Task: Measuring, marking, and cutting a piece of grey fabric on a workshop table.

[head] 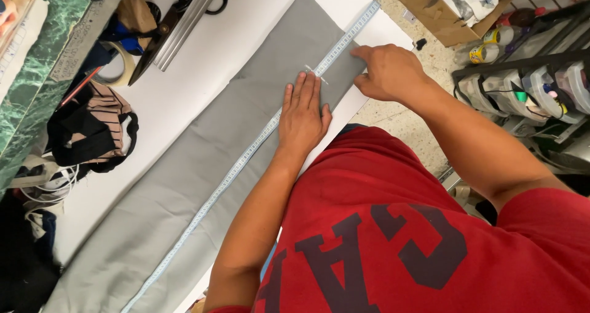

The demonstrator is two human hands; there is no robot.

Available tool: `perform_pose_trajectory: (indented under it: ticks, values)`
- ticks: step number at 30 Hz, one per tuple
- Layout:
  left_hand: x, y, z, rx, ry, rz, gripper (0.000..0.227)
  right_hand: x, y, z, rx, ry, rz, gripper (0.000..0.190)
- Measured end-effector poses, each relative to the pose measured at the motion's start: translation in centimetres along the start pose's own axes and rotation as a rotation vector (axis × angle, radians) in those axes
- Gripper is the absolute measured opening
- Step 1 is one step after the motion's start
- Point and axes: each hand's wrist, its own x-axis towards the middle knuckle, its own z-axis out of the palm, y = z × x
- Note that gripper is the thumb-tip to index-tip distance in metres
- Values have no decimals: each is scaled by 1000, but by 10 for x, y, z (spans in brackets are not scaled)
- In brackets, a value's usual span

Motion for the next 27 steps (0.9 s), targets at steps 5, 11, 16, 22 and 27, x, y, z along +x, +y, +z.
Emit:
perform_pose_trajectory:
  ticks: [5, 11, 16, 22, 27]
  values:
    - [-4, -4, 14, 29, -8, -35, 58, -8, 21, 6, 65, 69, -89, 27]
    - [-2, -2, 11, 15, -41, -59, 59, -17, 34, 4, 79, 94, -27, 26]
    - [0, 1, 8, 20, -124, -88, 62, -13, 41, 22, 143, 162, -175, 27]
    - [6, 7, -1, 52, -220, -103, 65, -1, 32, 21, 265, 283, -236, 28]
    - [7, 11, -4, 45, -106, -51, 63, 40, 49, 5, 267, 410, -324, 39]
